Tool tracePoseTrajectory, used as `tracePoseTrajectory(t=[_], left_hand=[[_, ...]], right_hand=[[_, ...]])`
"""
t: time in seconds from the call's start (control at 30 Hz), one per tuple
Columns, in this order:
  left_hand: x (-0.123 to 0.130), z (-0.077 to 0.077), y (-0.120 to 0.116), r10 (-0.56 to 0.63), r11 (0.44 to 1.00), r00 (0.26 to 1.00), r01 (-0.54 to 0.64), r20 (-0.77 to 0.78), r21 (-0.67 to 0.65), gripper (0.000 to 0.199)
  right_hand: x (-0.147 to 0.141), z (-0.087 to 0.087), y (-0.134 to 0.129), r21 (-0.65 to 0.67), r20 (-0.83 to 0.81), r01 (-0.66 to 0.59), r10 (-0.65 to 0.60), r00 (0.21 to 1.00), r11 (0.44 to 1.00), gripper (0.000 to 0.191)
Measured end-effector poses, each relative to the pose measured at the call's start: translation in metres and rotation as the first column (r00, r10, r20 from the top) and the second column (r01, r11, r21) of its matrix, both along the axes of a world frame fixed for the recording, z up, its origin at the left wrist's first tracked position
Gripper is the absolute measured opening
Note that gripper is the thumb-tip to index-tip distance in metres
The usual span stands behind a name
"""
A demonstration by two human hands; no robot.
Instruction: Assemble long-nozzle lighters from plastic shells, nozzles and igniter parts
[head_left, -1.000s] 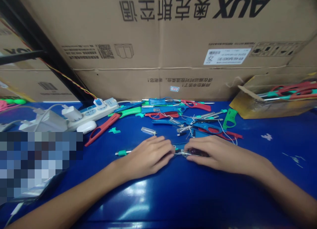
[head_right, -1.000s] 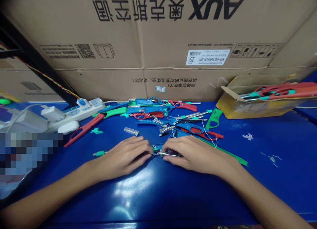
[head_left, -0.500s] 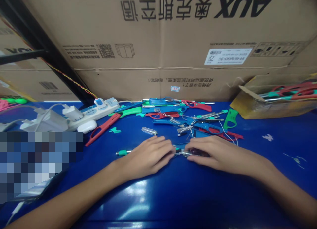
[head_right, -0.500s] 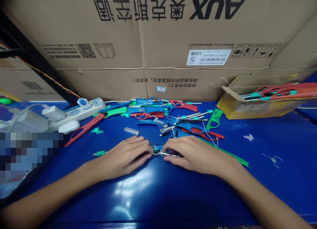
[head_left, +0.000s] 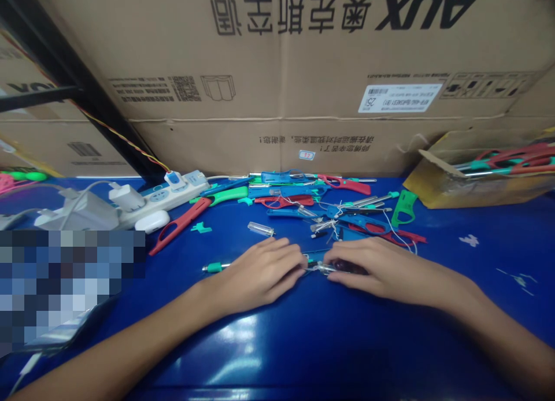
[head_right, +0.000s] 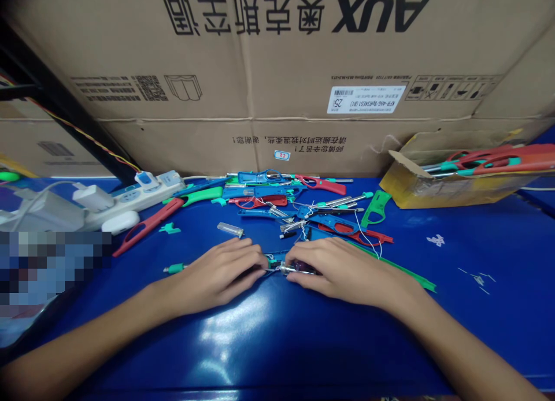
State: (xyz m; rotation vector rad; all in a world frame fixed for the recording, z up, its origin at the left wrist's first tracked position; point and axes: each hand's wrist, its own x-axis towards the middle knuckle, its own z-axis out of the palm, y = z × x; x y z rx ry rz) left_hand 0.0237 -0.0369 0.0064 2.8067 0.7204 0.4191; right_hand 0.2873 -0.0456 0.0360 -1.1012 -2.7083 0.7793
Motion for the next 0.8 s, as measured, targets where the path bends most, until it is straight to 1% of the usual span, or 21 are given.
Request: tracePoseTrajectory(t=[0.27,0.6,0.8], left_hand=[[0.0002,0.0009,0.0001,-0.003,1.000,1.000,0.004,-0.002,0.008,0.023],[-0.0001,-0.0010,0.0009,-0.002,1.000,1.000,0.002,-0.021,0.001,0.022],[-0.0002,-0.0013,0.0008,-0.002,1.000,1.000,0.002,-0.010,-0.019,0.022]], right_hand=[[-0.0006,0.0005,-0.0007,-0.004,-0.011,0.002,-0.003,1.000,1.000,0.031],[0.0029,-0.0002,0.0004,0.021,0.042,0.012,-0.013,0.999,1.000,0.034],[0.0031,-0.0004,0.0008,0.027,0.058,0.009,-0.011,0.998,1.000,0.033]])
